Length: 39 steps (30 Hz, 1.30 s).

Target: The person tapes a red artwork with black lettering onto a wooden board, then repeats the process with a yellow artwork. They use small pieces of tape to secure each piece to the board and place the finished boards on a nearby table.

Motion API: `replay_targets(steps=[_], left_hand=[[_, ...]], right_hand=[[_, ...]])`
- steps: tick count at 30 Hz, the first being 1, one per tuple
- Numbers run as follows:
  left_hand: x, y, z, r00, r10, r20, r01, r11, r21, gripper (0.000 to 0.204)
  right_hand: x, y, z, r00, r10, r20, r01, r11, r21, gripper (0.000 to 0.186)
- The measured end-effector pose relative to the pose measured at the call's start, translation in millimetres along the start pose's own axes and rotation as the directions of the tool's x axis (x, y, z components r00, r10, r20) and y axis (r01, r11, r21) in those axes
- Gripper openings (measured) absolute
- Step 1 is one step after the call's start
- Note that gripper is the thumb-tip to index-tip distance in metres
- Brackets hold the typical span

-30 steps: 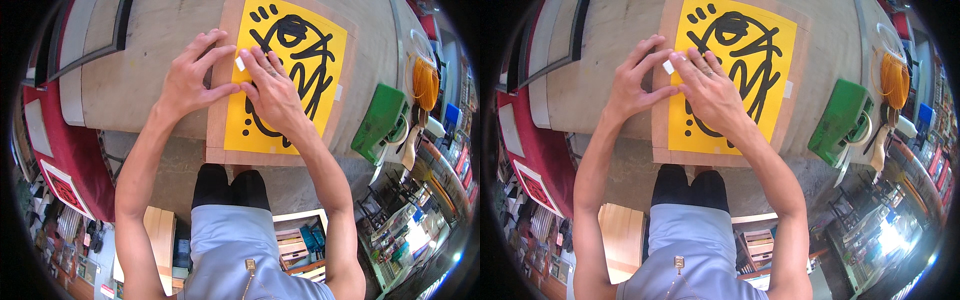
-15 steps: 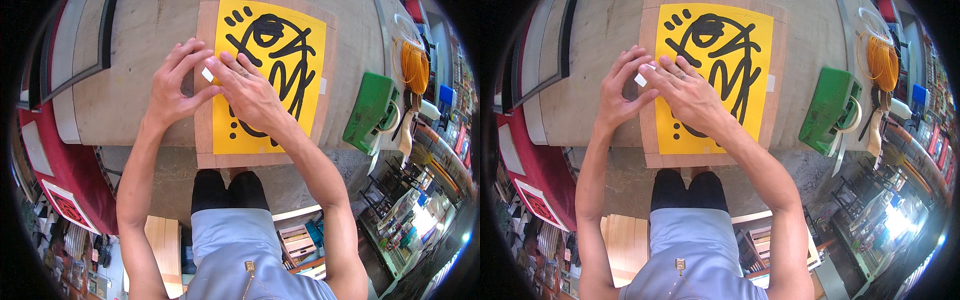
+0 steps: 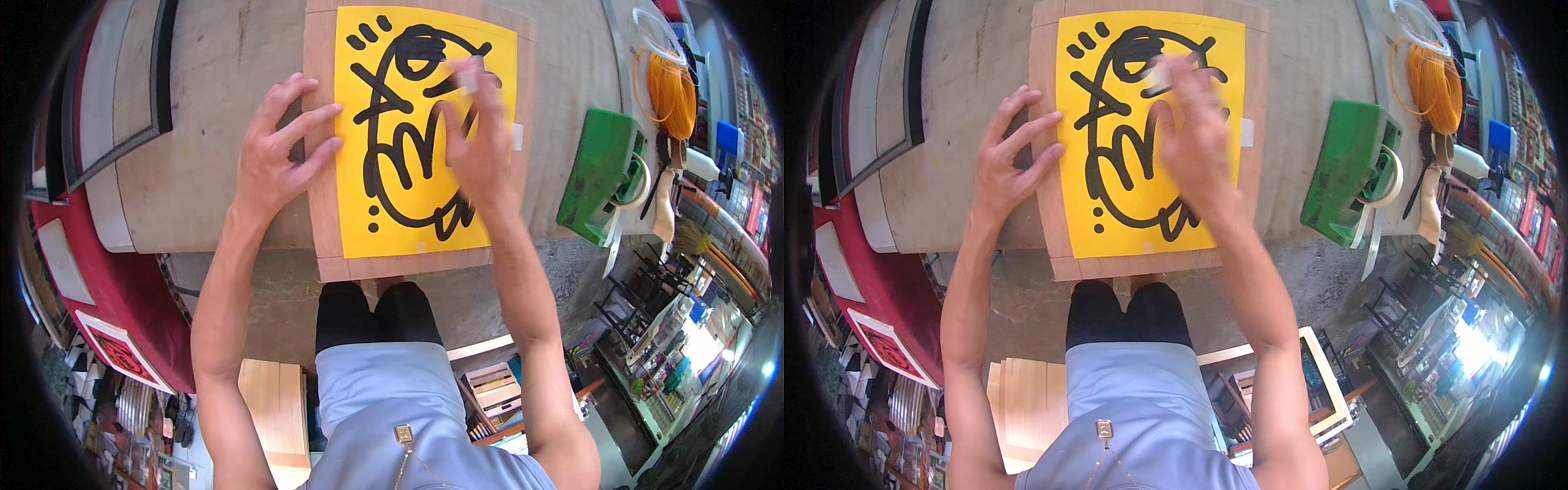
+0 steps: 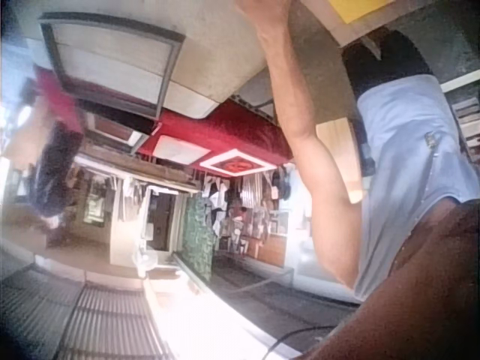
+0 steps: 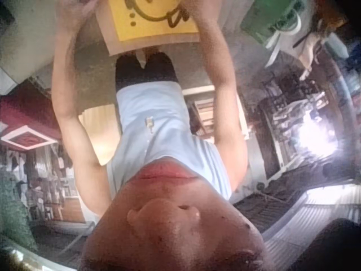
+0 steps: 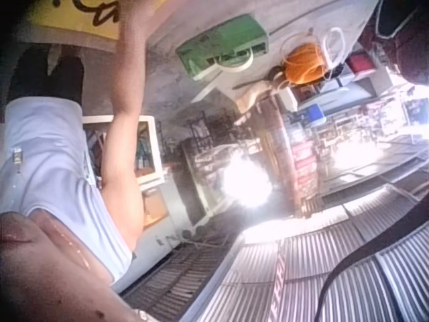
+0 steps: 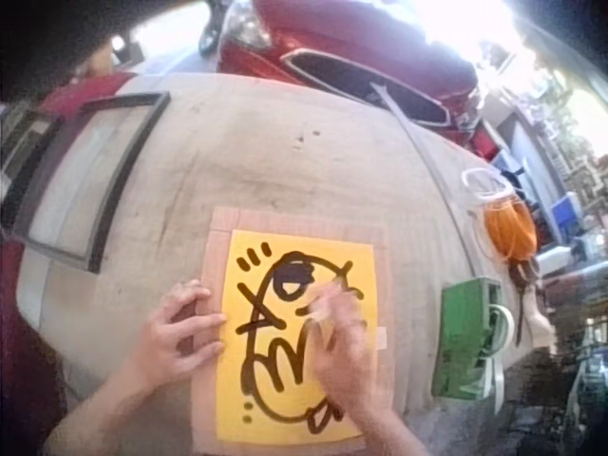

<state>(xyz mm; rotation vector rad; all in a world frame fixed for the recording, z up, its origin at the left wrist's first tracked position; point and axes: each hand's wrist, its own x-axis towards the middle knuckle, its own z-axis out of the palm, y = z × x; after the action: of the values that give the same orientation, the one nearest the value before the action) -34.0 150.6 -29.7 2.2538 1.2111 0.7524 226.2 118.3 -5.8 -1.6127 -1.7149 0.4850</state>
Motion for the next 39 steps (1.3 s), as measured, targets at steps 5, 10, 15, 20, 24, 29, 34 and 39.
replay_targets(steps=[5,10,15,20,24,29,34,39], left_hand=[[2,1,2,1.000,-0.002,-0.001,0.002,1.000,-0.029,0.033],[1,1,0,1.000,-0.014,0.015,0.014,1.000,-0.013,0.033],[3,2,-1,1.000,0.005,-0.006,-0.005,1.000,-0.025,0.037],[4,4,-1,0.999,-0.032,0.000,0.032,0.999,-0.037,0.039],[3,3,1,1.000,-0.018,-0.014,0.017,1.000,-0.018,0.043],[4,4,1,0.999,-0.037,-0.022,0.036,0.999,-0.030,0.050],[5,7,-1,0.997,-0.070,-0.029,0.068,0.996,-0.052,0.056],[7,5,-5,0.987,-0.133,-0.089,0.102,0.953,-0.285,0.053]], right_hand=[[11,61,-21,0.987,-0.150,-0.061,0.113,0.907,-0.406,0.055],[14,41,-3,0.993,-0.109,0.046,0.118,0.918,-0.377,0.053],[18,22,31,0.980,-0.181,0.083,0.197,0.944,-0.264,0.055],[19,0,56,0.963,-0.217,0.157,0.244,0.953,-0.177,0.057],[21,-14,63,0.939,-0.258,0.227,0.295,0.943,-0.151,0.062],[21,-17,65,0.935,-0.279,0.219,0.321,0.928,-0.187,0.074],[21,-14,66,0.934,-0.265,0.241,0.300,0.945,-0.126,0.080],[20,-16,65,0.936,-0.255,0.243,0.288,0.951,-0.114,0.084]])
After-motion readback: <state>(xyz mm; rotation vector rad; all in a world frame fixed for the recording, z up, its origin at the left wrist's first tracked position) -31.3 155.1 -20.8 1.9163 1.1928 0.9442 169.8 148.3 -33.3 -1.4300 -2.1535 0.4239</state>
